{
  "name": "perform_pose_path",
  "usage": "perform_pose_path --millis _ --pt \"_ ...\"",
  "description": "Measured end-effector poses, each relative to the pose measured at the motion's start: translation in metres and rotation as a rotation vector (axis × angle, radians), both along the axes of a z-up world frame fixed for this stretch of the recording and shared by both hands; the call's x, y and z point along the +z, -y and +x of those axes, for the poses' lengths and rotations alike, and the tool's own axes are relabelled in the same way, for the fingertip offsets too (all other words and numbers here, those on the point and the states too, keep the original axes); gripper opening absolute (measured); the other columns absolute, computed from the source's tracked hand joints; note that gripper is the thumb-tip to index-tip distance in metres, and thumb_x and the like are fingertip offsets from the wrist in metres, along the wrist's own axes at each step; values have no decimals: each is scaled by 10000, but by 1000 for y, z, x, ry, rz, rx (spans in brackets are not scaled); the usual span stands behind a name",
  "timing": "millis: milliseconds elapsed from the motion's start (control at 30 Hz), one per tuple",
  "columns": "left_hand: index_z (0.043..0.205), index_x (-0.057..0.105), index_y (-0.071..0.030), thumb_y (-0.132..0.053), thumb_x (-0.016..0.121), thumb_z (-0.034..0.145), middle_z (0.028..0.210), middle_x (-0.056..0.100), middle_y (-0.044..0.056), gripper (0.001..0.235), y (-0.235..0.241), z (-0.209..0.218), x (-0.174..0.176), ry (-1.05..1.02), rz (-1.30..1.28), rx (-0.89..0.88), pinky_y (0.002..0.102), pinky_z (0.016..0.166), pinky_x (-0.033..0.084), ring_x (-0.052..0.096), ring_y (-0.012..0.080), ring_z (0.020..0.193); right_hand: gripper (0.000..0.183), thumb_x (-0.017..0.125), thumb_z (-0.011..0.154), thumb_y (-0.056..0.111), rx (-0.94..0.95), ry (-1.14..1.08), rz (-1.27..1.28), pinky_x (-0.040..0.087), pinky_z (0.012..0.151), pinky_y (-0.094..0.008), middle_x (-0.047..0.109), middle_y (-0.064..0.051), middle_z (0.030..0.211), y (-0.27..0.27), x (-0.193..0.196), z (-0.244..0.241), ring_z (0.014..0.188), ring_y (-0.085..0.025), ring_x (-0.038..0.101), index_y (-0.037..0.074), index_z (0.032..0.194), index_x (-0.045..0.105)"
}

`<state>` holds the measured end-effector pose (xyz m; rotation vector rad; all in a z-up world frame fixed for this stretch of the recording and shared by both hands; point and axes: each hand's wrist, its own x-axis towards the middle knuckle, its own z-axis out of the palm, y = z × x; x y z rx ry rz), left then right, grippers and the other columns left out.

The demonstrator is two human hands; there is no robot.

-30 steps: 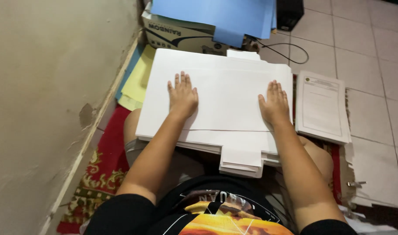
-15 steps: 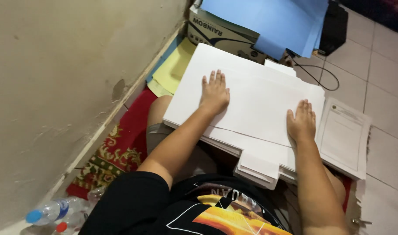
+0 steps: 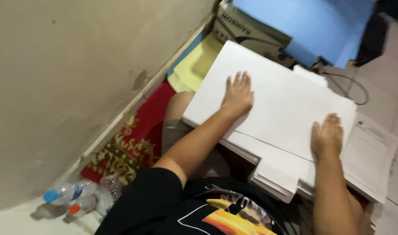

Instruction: The person organizes white papers by hand, picking up sheets from a stack and smoothing them onto a larger pile. The person also folds smaller pieces of paper and presses them onto the pile.

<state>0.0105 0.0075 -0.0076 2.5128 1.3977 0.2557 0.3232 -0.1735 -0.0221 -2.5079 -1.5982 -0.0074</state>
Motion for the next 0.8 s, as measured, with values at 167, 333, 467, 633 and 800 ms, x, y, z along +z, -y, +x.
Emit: perform_pose_path --millis 167,333,467,633,800 --pt "1601 197 -48 -365 264 1044 1695 138 126 644 11 -4 4 -55 52 35 568 1245 77 89 312 1567 756 255 1023 406 -103 -129 -120 14 1259 -437 85 -184 1710 4 33 -33 1578 -292 49 -41 1620 132" --pt "1611 258 -241 -400 314 1032 1693 126 131 603 14 6 13 -64 43 49 643 1224 29 84 358 1562 738 257 1044 371 -95 -124 -117 5 1259 -460 68 -223 1702 5 49 -51 1575 -329 41 -70 1618 115" --pt "1644 -39 -237 -414 119 1091 1705 -105 166 602 22 23 48 -288 -195 -43 597 1210 -122 -114 373 1563 700 291 1052 299 -91 -137 -207 -65 1235 -475 91 -252 1700 -12 83 -98 1566 -354 12 -77 1607 92" --pt "1657 25 -229 -400 163 1115 1701 -80 127 585 42 49 54 -181 -187 -233 592 1248 -26 -86 351 1560 721 362 1045 298 251 -78 -109 78 1237 -559 130 -309 1672 -57 13 -89 1556 -423 126 -104 1602 145" --pt "1589 305 -204 -359 305 1024 1674 227 60 586 20 69 -2 -5 52 -78 522 1252 147 191 246 1559 667 434 1040 216 227 -72 -25 116 1200 -578 226 -315 1647 -77 20 -87 1518 -446 180 -128 1586 268"
